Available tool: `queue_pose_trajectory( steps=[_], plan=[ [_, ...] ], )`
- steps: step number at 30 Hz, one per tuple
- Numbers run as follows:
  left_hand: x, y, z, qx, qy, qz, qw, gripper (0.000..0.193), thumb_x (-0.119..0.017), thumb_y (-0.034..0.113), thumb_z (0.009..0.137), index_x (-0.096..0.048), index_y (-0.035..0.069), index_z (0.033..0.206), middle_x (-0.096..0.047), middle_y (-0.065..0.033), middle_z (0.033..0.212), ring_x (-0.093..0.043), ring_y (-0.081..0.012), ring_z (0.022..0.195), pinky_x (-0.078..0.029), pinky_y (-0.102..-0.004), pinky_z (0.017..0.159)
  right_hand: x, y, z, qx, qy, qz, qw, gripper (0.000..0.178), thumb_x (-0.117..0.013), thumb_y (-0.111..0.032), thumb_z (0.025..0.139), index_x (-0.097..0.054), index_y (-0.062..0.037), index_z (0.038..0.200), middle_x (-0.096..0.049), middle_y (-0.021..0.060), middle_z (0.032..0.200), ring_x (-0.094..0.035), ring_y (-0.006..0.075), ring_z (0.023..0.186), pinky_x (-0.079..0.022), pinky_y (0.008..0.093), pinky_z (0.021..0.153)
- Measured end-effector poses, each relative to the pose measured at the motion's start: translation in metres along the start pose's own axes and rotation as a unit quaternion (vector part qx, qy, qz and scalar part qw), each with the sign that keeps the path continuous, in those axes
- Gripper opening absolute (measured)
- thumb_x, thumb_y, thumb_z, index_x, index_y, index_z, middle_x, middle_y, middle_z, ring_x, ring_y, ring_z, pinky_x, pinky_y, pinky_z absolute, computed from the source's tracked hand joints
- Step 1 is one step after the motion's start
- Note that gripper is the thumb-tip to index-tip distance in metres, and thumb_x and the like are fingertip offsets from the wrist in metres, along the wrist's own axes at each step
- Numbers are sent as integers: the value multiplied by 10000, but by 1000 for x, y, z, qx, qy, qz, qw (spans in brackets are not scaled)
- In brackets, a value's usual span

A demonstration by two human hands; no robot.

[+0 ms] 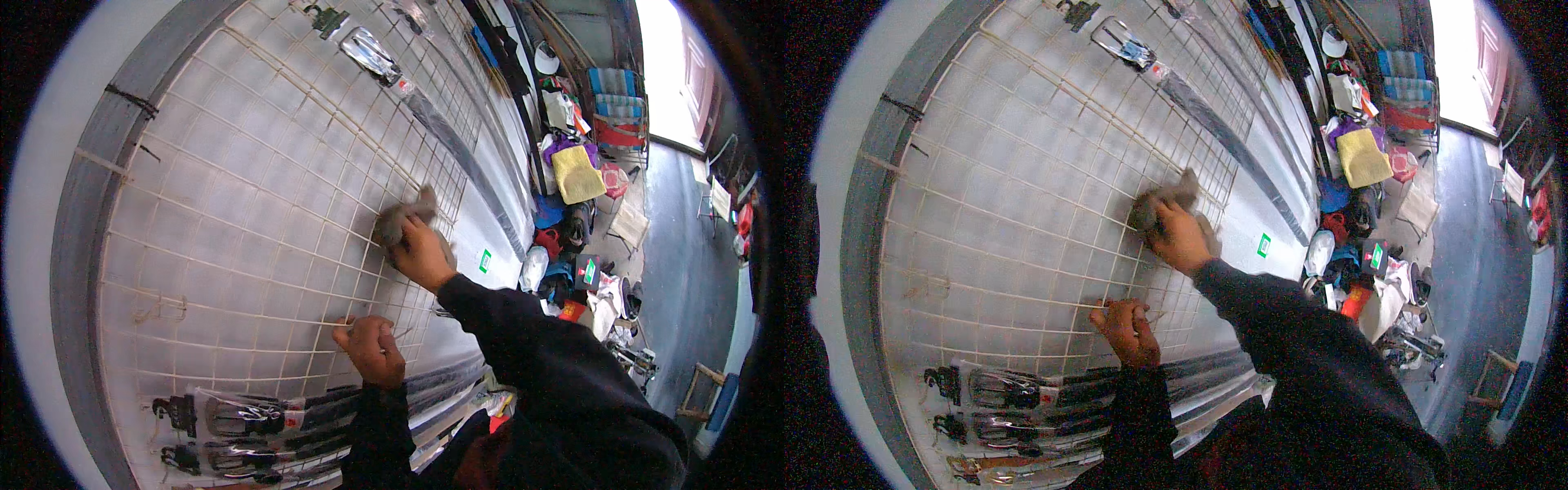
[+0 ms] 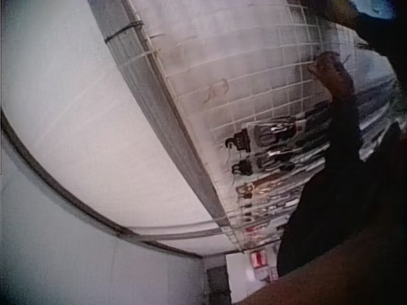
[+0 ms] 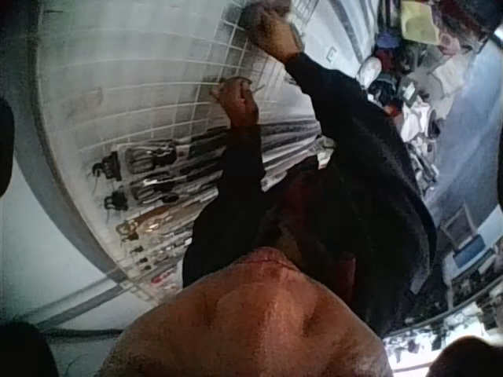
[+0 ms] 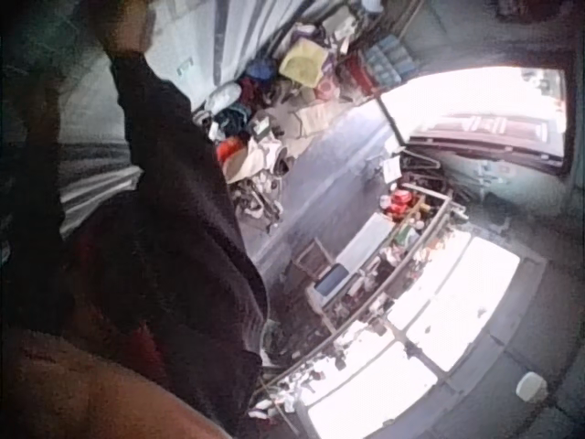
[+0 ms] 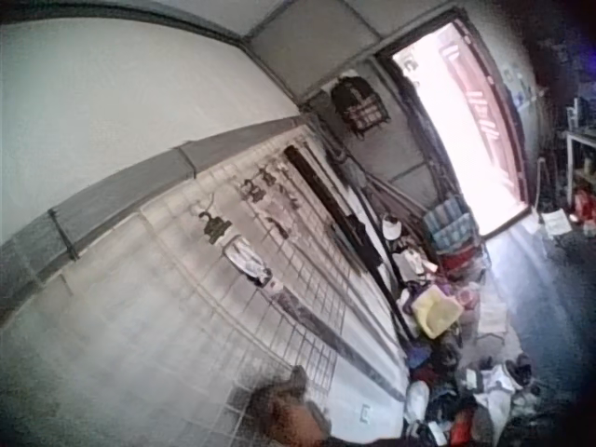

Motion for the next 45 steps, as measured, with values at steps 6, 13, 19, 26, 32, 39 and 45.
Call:
queue_pose_trajectory(
  steps=[6,13,19,26,32,39,45],
  plan=[
    [1,0,2,-42,18,-2,999,137,-511,104,920,-624,45,872,-650,-102,826,-574,-287,800,-328,-499,1026,29,37,-51,-104,35,151,982,248,-612,-7,889,-665,6,1131,-723,218,980,-719,358,876,-563,445,786],
    [2,5,3,-37,17,3,999,132,-514,102,913,-627,47,874,-649,-101,828,-580,-289,783,-324,-507,1033,31,9,-15,35,-178,-208,961,288,-716,-241,896,-659,15,1013,-715,215,867,-722,345,815,-569,412,728],
    [-1,-2,0,-3,13,-13,1000,129,-532,125,908,-635,58,870,-655,-95,840,-589,-279,802,-323,-498,1029,34,-17,-15,154,-101,-211,960,304,-696,-192,768,-671,-32,1026,-680,221,1006,-665,426,906,-547,507,782],
    [0,-1,0,-3,9,-28,1000,103,-546,114,908,-626,57,877,-649,-97,858,-598,-283,843,-315,-504,1048,17,-17,-8,19,-269,-269,925,200,-670,-136,812,-692,9,948,-689,235,837,-666,431,799,-535,502,717],
    [-2,-4,2,23,-19,1,1000,94,-554,115,898,-622,56,870,-646,-110,873,-593,-313,865,-320,-517,1051,8,-30,-6,-142,-252,90,953,296,-642,-197,896,-659,9,1108,-711,150,976,-691,250,916,-552,382,822],
    [-3,-6,1,15,-2,-15,1000,92,-560,118,892,-632,59,889,-639,-121,882,-574,-328,892,-342,-508,1033,10,-13,-35,-492,-84,455,738,299,-572,-292,965,-675,-51,1109,-713,109,930,-693,246,781,-573,378,711],
    [1,-4,-2,9,4,-22,1000,90,-553,111,896,-626,59,895,-649,-110,890,-586,-319,892,-343,-520,1033,52,-4,-54,-452,104,470,751,319,-513,-323,998,-641,-67,1139,-666,73,884,-632,217,704,-545,368,629]
  ],
)
Point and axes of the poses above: each hand's wrist, its own z-axis towards the middle knuckle, its own x-axis out of the back of the hand, y = z × x, the point moved 6 cm from there along z, towards the middle knuckle
